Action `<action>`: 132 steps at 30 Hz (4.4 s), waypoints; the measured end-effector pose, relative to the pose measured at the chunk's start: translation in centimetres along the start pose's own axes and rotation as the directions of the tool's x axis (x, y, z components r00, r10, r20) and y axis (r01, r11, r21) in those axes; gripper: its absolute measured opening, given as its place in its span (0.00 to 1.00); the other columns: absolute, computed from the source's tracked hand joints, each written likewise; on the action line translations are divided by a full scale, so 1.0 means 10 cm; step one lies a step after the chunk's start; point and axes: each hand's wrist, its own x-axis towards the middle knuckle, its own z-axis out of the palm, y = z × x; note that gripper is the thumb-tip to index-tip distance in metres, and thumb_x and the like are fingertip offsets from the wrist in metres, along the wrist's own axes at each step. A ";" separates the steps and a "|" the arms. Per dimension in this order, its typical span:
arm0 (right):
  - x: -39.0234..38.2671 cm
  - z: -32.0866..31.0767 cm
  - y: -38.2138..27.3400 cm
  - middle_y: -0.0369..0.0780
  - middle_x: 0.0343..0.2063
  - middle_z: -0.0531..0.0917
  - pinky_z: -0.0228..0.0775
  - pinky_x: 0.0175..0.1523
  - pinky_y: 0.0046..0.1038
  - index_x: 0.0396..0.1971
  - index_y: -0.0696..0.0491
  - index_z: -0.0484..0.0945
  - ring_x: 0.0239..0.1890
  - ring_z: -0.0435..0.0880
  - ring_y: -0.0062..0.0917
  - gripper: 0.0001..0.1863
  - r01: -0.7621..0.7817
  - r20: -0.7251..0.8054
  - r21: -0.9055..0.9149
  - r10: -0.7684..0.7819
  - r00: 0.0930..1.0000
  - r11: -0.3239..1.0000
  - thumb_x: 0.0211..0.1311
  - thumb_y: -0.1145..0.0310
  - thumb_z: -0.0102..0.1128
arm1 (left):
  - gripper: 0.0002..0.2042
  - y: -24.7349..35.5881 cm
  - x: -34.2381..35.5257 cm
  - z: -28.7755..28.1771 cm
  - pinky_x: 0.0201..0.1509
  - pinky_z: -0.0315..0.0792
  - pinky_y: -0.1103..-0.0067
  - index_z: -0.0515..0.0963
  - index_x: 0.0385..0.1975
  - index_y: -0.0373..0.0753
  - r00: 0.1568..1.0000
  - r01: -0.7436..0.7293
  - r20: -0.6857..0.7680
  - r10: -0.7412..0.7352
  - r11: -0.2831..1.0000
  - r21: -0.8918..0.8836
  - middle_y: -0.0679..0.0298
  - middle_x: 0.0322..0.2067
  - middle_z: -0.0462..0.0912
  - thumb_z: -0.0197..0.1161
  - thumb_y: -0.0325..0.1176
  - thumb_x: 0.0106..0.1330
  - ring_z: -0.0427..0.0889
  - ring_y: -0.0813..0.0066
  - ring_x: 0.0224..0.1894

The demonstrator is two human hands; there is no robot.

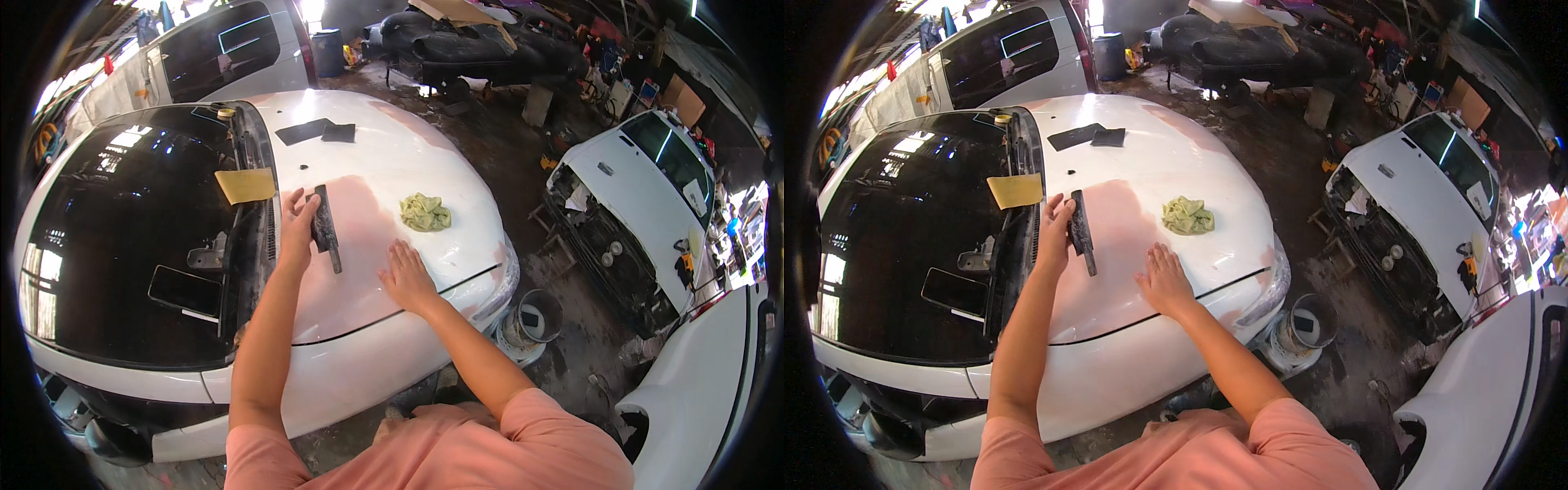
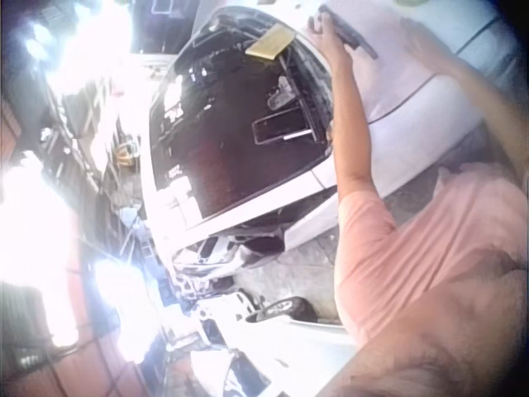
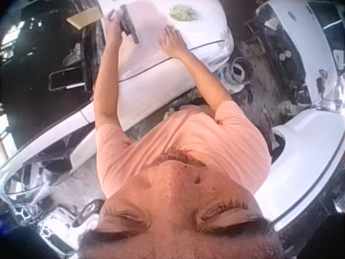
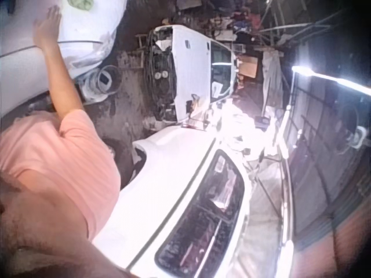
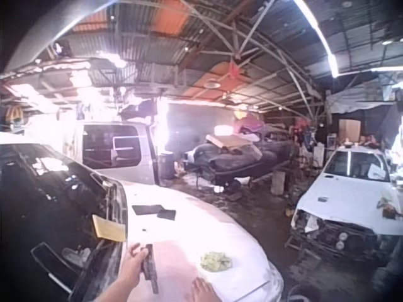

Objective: The person sands the hood of a white car using a sanding block and a cloth. They repeatedly wet the sanding block in a bucket of water and wipe the surface with the cloth between sanding strokes.

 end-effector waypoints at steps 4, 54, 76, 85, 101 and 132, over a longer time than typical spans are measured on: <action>-0.51 -0.18 0.07 0.57 0.77 0.58 0.45 0.83 0.46 0.71 0.66 0.64 0.81 0.54 0.48 0.36 0.074 0.014 0.121 -0.076 0.997 0.990 0.79 0.51 0.48 | 0.35 0.09 -0.17 0.05 0.45 0.77 0.81 0.61 0.73 0.34 0.998 -0.047 0.048 0.045 0.998 0.043 0.61 0.45 0.79 0.70 0.38 0.71 0.81 0.79 0.45; -4.45 -1.78 3.72 0.38 0.38 0.86 0.77 0.29 0.29 0.52 0.49 0.76 0.30 0.85 0.25 0.21 -0.299 0.615 0.787 0.655 0.439 -0.539 0.77 0.47 0.58 | 0.25 -3.12 -3.50 4.55 0.68 0.68 0.60 0.88 0.52 0.54 0.532 -0.698 0.846 0.036 0.585 0.414 0.59 0.70 0.70 0.69 0.21 0.53 0.73 0.49 0.63; -4.71 -2.82 6.64 0.49 0.58 0.77 0.66 0.66 0.46 0.63 0.58 0.74 0.59 0.75 0.47 0.27 -0.533 -0.323 0.442 0.683 0.656 0.721 0.66 0.69 0.69 | 0.11 -4.30 -3.27 8.07 0.50 0.83 0.72 0.77 0.55 0.43 0.382 0.787 0.597 -0.705 0.587 0.190 0.66 0.50 0.88 0.53 0.39 0.83 0.88 0.74 0.48; -4.97 -3.74 7.96 0.48 0.57 0.78 0.66 0.66 0.47 0.62 0.57 0.74 0.58 0.75 0.49 0.28 -0.460 -0.289 0.445 0.609 0.739 0.768 0.63 0.70 0.70 | 0.11 -4.43 -3.50 9.66 0.56 0.82 0.69 0.76 0.56 0.42 0.434 0.798 0.618 -0.655 0.598 0.072 0.65 0.52 0.86 0.51 0.38 0.84 0.86 0.72 0.52; -3.59 -4.11 9.01 0.46 0.66 0.70 0.64 0.71 0.45 0.66 0.56 0.73 0.67 0.70 0.45 0.33 -0.269 -0.395 0.229 0.341 0.853 0.936 0.61 0.70 0.74 | 0.13 -4.43 -2.26 10.06 0.57 0.75 0.77 0.79 0.57 0.35 0.791 0.482 0.485 -0.372 0.868 -0.120 0.69 0.48 0.86 0.57 0.33 0.80 0.81 0.81 0.49; 3.09 -1.87 5.06 0.46 0.57 0.81 0.78 0.56 0.42 0.64 0.53 0.76 0.56 0.83 0.45 0.26 0.732 -0.051 0.613 -0.909 0.413 0.298 0.69 0.63 0.67 | 0.46 -3.21 0.27 5.04 0.80 0.48 0.48 0.57 0.79 0.38 0.271 0.594 -0.739 0.616 0.497 0.633 0.34 0.75 0.55 0.70 0.54 0.67 0.52 0.31 0.77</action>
